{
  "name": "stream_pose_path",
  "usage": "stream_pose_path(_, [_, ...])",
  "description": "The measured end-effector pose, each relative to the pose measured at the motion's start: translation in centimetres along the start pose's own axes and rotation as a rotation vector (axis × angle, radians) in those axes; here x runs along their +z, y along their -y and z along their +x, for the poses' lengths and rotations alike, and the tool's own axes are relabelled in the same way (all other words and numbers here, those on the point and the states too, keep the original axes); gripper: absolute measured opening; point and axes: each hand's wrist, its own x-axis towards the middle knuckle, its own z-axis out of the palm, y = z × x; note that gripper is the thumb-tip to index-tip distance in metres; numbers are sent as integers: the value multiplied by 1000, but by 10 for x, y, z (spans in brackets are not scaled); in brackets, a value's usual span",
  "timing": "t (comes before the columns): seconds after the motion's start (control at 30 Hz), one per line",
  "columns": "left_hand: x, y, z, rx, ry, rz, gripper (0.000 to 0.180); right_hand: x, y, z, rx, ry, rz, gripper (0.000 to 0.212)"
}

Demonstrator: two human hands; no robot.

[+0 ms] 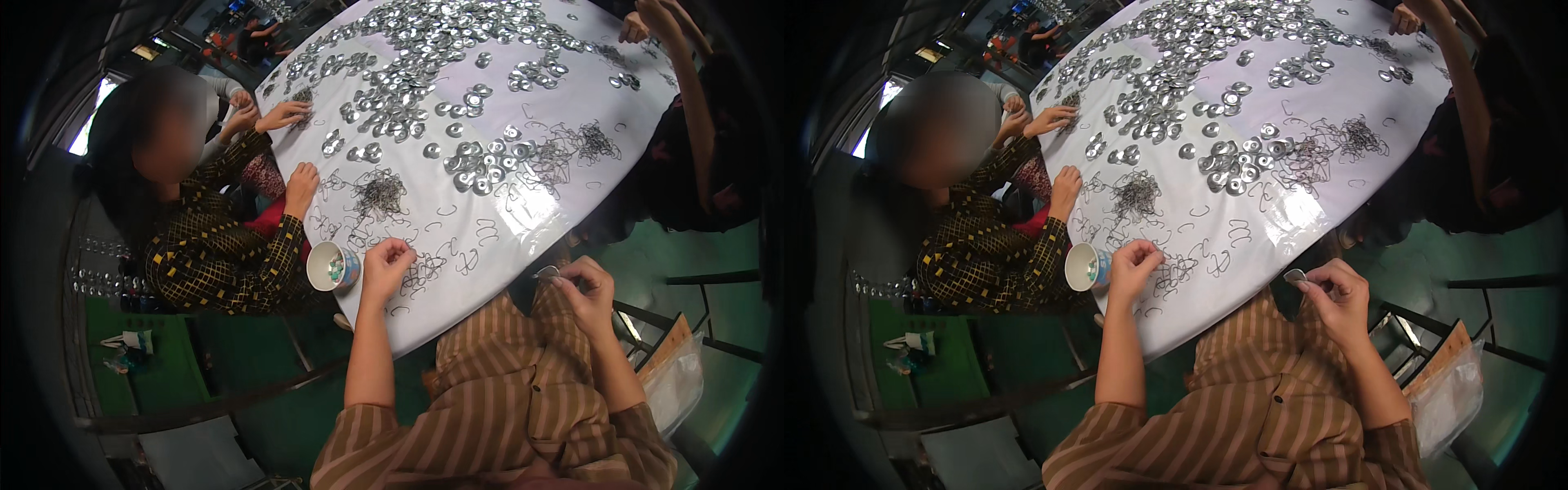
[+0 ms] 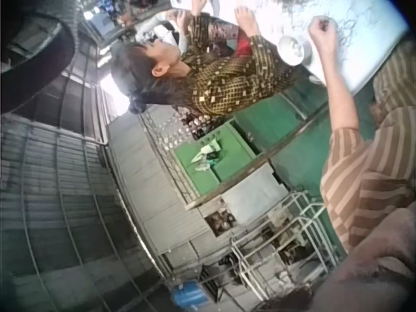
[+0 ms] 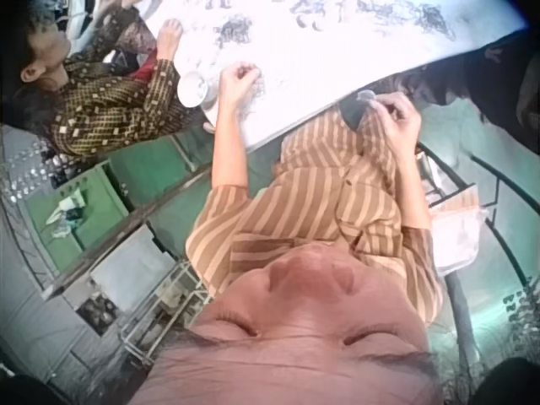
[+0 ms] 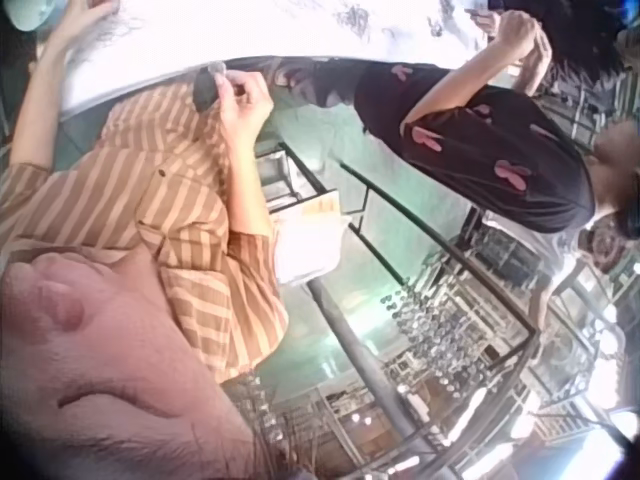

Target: The person assembles metal components by threading small wire hooks through silver discs by hand, then hangs the finished chain on a vertical metal rack.

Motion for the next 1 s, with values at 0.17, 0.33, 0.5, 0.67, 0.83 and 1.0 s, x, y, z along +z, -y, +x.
stream_pose_path(0.17, [78,-55,-30,288,254,-163,6,3,-2,1,10,8,-42,7])
stream_pose_path(0.33, [121,-79,-50,371,323,-37,8,5,3,-1,-32,-14,-40,8])
stream_pose_path(0.5, [133,-81,-51,428,236,91,8,6,-2,-7,-116,-20,-126,9])
stream_pose_path(0.67, [141,-79,-54,457,191,19,8,7,1,-4,-222,-33,-190,11])
stream_pose_path(0.83, [143,-79,-52,407,207,-48,8,2,3,0,-164,-9,-156,11])
stream_pose_path(1.0, [147,-73,-56,86,294,-358,5,5,4,-3,-42,-11,-37,10])
